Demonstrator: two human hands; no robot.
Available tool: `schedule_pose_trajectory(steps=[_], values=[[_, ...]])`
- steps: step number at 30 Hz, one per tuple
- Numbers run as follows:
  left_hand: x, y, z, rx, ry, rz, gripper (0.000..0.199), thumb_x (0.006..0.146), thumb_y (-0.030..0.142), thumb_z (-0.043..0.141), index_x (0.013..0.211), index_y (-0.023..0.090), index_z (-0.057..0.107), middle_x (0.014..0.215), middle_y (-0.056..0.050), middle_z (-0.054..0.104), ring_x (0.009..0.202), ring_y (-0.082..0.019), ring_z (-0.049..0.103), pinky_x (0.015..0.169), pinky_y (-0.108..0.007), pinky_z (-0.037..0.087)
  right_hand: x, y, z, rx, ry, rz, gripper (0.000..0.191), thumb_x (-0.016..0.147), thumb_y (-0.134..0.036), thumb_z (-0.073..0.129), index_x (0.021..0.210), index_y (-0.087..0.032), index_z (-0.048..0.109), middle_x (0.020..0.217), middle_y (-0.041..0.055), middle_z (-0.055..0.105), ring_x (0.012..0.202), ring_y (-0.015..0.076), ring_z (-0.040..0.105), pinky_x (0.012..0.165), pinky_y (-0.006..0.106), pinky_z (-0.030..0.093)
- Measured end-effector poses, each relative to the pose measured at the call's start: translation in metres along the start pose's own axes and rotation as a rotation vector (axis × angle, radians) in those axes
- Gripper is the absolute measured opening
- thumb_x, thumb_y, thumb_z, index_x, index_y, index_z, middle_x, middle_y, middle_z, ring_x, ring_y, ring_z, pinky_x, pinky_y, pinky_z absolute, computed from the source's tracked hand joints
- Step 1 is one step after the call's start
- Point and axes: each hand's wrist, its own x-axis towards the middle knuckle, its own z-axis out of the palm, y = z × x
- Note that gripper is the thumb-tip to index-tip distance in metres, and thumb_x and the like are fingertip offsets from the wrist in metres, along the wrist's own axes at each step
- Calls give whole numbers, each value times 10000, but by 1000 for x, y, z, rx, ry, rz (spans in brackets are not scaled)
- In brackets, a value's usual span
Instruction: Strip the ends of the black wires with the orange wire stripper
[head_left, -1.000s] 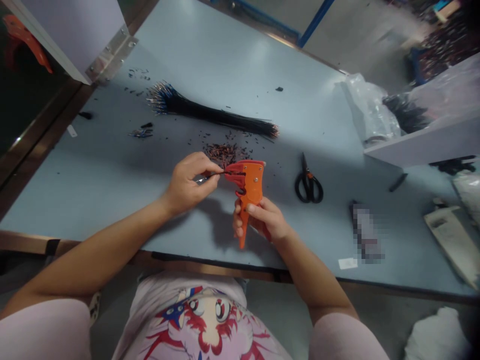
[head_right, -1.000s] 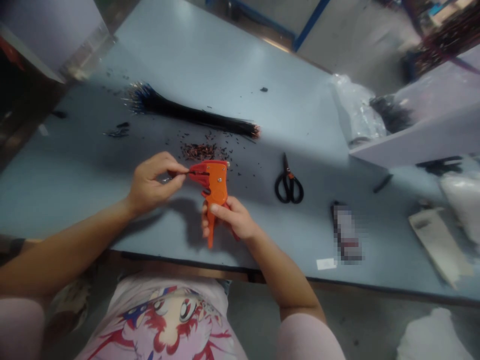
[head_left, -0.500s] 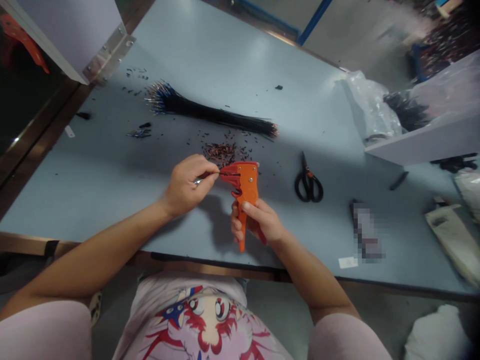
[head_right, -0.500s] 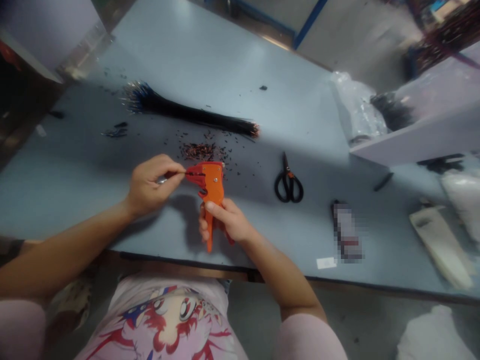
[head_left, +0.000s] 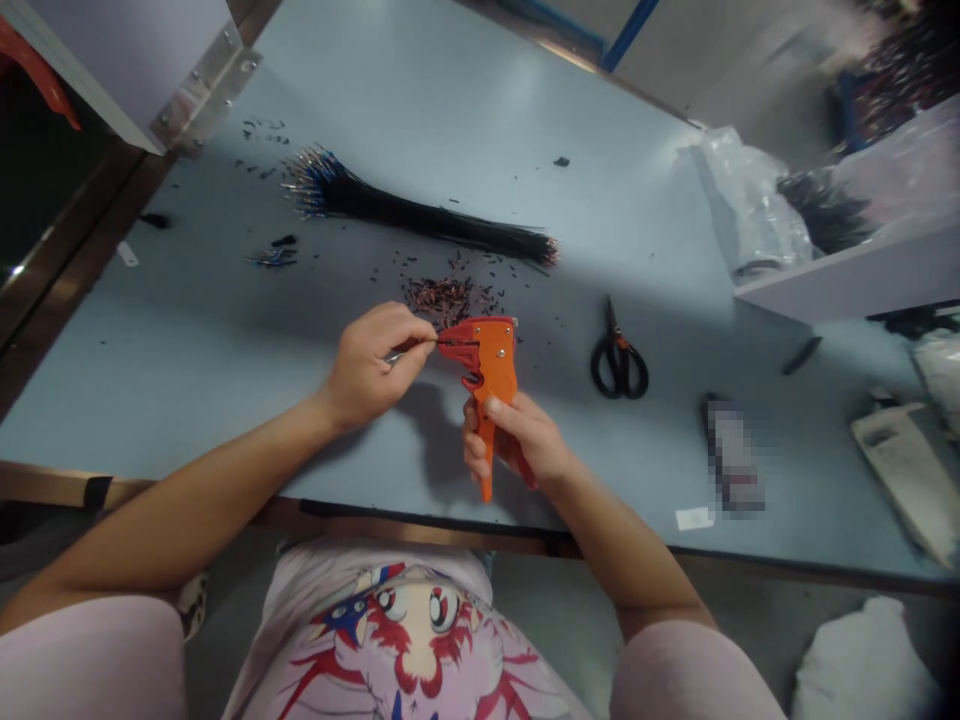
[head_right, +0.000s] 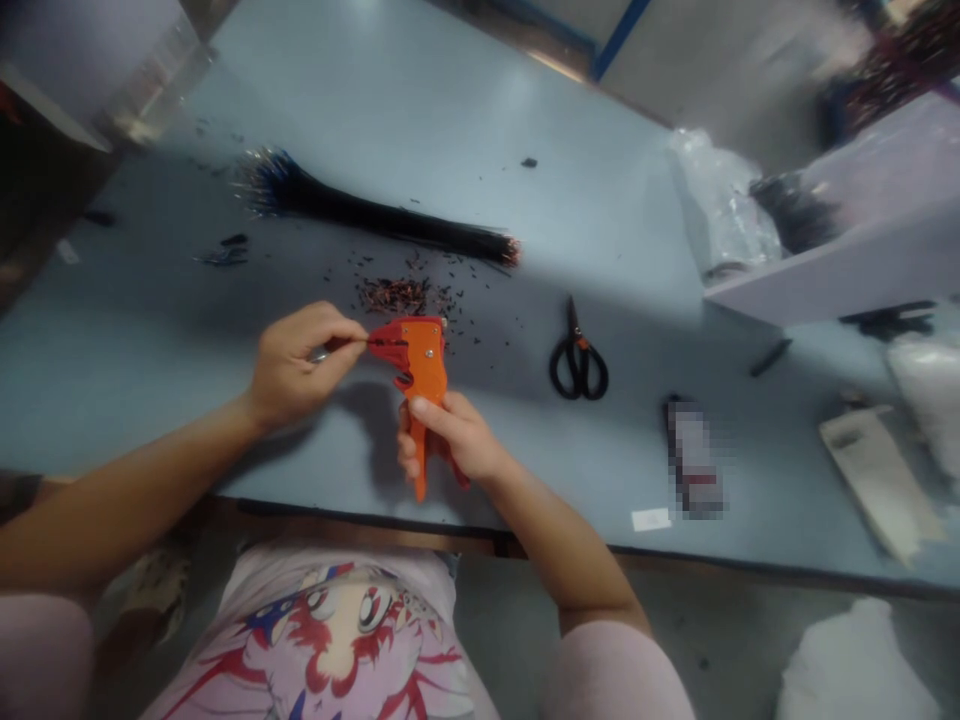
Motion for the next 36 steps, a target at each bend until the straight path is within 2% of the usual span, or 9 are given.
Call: schedule_pose_trajectory(steps=[6,11,13,20,23,26,28,32,36], values=[[0,0,0,-10,8,5,117,825,185,540,729,199,605,658,-2,573,624,-130,500,630,-271,407,1,1,-1,3,-6,-11,376,809,-484,650,771,-126,539,585,-6,563,445,121,562,460,289,531],[-1,-1,2,-26,22,4,107,821,166,550,739,191,616,663,3,573,625,-121,504,627,-262,405,4,4,5,64,21,-61,403,800,-515,643,712,-151,497,495,-54,472,344,75,427,349,232,451],[0,-1,1,-35,26,-20,104,820,177,558,740,194,622,668,4,578,622,-119,508,628,-264,406,4,4,6,64,23,-71,396,790,-513,657,735,-150,509,508,-45,494,355,84,447,365,247,470],[6,-8,-4,-106,119,-170,85,790,214,612,716,204,652,668,12,598,618,-114,507,610,-259,401,-2,-27,-17,174,169,-163,352,804,-509,629,774,-179,509,548,-58,481,379,81,448,401,255,512],[5,-10,0,-218,63,-252,76,781,234,633,732,192,675,679,11,617,621,-106,523,597,-244,400,-2,-33,-25,154,176,-76,295,814,-448,622,819,-162,547,608,-14,570,463,126,550,472,310,554],[3,-9,4,-284,35,-337,101,781,266,644,765,178,692,728,0,654,671,-110,568,629,-232,424,0,-29,-25,87,112,55,280,790,-386,647,872,-126,583,720,62,656,597,193,643,574,376,578],[2,-7,5,-304,33,-362,121,782,284,649,777,173,696,756,-5,671,700,-111,588,658,-225,442,1,-25,-24,80,80,92,301,781,-378,654,906,-109,601,764,86,674,649,213,664,622,393,578],[2,-6,6,-321,43,-361,144,787,306,647,778,170,694,755,-4,677,702,-107,593,677,-218,457,1,-22,-21,111,54,81,329,793,-397,634,943,-105,613,809,99,685,703,231,680,666,414,573],[2,-6,6,-340,61,-376,172,793,330,645,785,165,693,737,-7,677,686,-108,590,661,-217,455,2,-19,-21,85,43,3,330,774,-370,670,953,-97,617,821,100,691,714,239,689,664,408,571]])
